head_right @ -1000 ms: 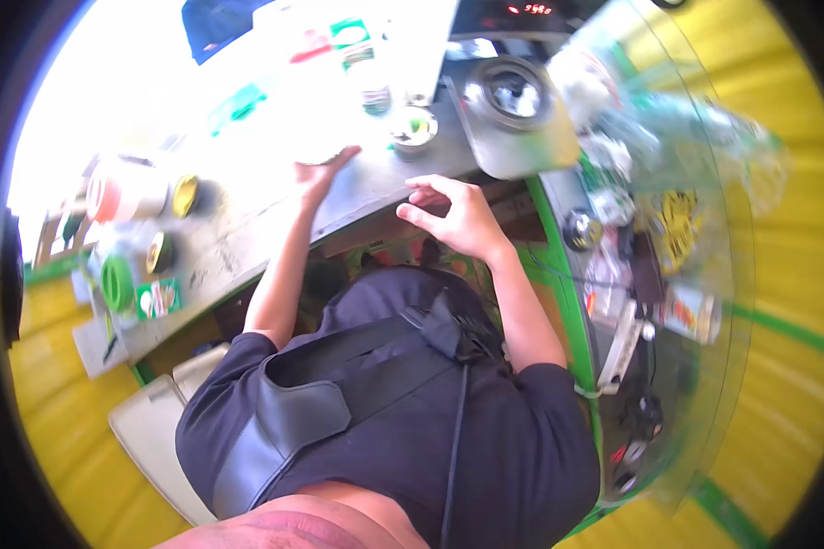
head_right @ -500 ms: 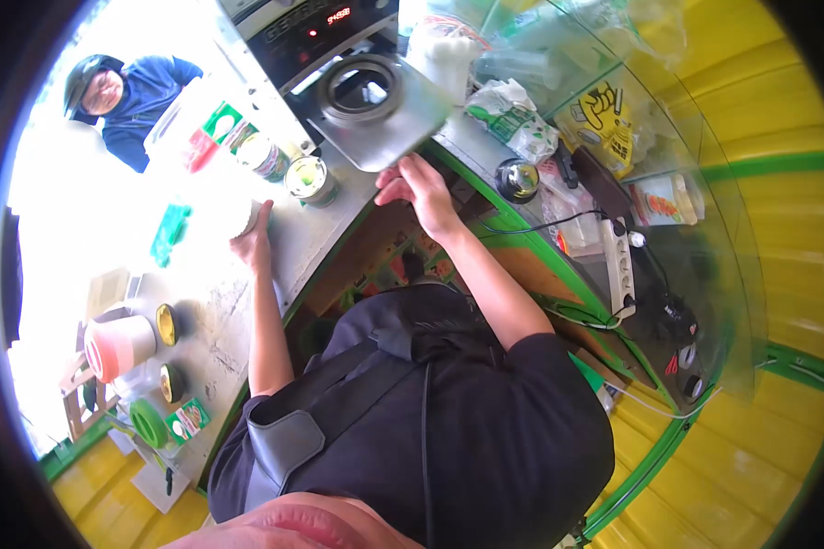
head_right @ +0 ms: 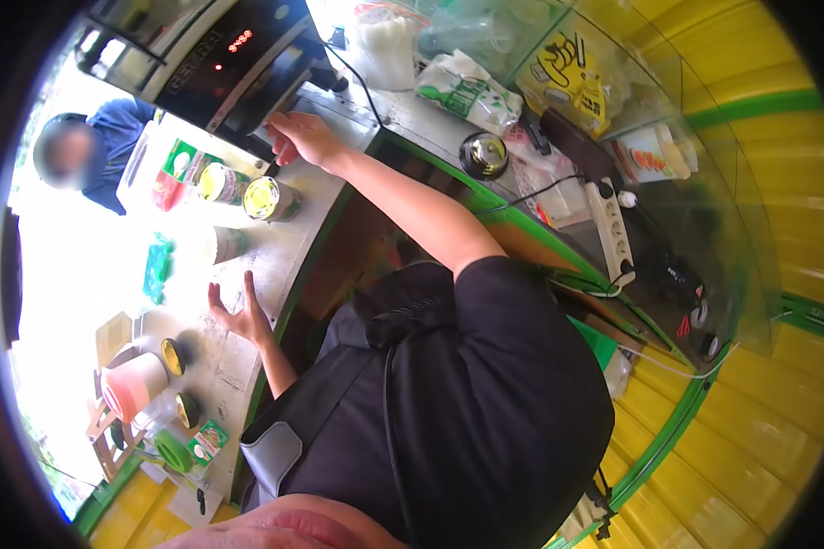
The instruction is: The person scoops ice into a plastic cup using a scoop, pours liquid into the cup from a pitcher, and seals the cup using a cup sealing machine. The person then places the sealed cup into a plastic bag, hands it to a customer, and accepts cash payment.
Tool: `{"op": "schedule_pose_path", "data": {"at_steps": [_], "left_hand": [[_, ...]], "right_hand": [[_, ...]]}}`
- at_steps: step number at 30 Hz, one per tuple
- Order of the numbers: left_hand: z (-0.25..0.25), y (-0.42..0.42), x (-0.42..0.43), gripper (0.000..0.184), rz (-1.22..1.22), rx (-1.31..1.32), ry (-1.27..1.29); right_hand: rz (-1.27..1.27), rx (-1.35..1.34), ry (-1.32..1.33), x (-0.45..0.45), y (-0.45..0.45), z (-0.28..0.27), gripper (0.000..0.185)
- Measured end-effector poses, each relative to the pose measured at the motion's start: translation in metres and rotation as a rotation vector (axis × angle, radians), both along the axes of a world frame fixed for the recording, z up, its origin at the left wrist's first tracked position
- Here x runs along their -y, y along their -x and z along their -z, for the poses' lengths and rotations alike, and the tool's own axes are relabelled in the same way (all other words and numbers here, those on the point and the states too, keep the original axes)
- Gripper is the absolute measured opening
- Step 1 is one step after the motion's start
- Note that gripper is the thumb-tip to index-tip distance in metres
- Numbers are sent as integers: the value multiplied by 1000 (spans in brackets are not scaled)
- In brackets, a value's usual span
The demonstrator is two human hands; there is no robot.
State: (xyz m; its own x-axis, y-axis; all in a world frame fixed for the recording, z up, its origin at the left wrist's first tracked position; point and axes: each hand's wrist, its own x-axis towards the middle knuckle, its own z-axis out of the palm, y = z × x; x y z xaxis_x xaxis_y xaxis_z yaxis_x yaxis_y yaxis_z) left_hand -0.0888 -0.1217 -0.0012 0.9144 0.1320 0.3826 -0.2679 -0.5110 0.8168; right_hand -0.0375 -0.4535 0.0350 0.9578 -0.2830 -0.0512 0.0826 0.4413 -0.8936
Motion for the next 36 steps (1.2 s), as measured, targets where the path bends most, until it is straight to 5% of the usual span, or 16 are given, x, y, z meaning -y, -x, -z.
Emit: {"op": "schedule_pose_path", "data": {"at_steps": [7,10,11,14,16,19,23,25,27,36], "left_hand": [[-9,24,39,51,72,162,-28],[-18,27,63,46,252,210,2],[-21,29,73,45,368,228,69],[-34,36,108,37,510,198,112],[-41,39,134,30,627,193,108],[-50,49,174,26,803,127,116],[-58,65,222,24,1033,24,238],[-67,69,239,24,1098,60,218],[-69,73,254,24,1161,64,227],[-51,78,264,19,1087,-161,247]], "right_hand": [[14,-276,92,4,8,-11,65],[30,-198,792,29,61,-32,58],[112,-151,1075,39,96,-54,48],[392,-161,1257,77,195,-77,19],[821,-167,1336,110,253,-70,13],[1205,-698,1717,147,336,-83,26],[1218,-850,1740,187,397,-62,35],[1145,-858,1299,193,411,-55,37],[1158,-778,1311,190,420,-66,36],[1215,-620,1155,191,484,-91,30]]}}
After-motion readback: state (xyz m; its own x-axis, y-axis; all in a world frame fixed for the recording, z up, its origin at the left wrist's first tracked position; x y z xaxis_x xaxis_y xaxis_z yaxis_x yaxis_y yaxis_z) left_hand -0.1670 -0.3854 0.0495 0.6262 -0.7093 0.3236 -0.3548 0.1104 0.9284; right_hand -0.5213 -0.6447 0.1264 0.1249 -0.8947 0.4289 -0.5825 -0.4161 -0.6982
